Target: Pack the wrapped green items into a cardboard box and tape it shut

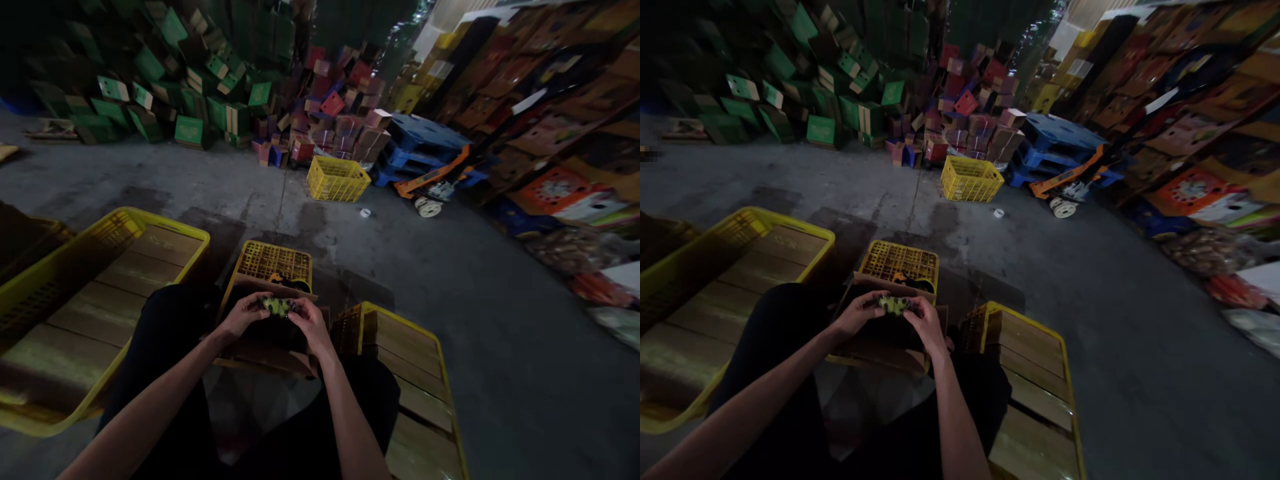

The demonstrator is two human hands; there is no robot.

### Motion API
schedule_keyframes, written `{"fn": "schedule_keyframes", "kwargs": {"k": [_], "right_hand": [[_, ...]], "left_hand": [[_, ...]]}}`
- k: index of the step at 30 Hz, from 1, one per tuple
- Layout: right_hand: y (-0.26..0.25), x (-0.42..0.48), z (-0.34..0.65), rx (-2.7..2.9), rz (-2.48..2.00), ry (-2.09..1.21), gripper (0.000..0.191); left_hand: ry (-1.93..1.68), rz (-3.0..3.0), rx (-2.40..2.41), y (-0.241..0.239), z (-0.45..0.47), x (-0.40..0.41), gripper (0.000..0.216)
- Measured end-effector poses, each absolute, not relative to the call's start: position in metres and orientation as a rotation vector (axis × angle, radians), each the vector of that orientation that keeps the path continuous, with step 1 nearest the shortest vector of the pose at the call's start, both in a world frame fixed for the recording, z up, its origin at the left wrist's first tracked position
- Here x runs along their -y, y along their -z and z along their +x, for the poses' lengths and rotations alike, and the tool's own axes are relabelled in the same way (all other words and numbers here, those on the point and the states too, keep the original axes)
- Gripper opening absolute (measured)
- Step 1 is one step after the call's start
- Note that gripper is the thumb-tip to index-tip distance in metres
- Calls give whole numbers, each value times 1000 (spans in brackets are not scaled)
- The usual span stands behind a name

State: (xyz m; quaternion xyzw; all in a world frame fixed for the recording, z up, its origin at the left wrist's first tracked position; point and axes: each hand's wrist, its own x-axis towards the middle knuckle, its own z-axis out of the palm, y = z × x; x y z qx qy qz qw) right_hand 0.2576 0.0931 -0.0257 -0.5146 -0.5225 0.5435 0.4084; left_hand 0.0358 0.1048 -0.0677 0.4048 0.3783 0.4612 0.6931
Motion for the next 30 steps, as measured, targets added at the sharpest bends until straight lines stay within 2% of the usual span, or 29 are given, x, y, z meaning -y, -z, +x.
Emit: {"fn": "schedule_keyframes", "kwargs": {"k": [7, 12, 18, 30], "right_hand": [[31, -95, 259, 1336, -1351, -1315, 24], [40, -95, 257, 1455, -1476, -1225, 21], [39, -91, 251, 1389, -1463, -1309, 40], [28, -91, 251, 1371, -1376, -1354, 52]], "left_hand": [[-1010, 903, -889, 60, 36, -103, 50], [-990, 914, -936, 50, 37, -101, 51], [-988, 930, -932, 52, 37, -102, 48], [-1021, 748, -752, 49, 37, -101, 45]]}}
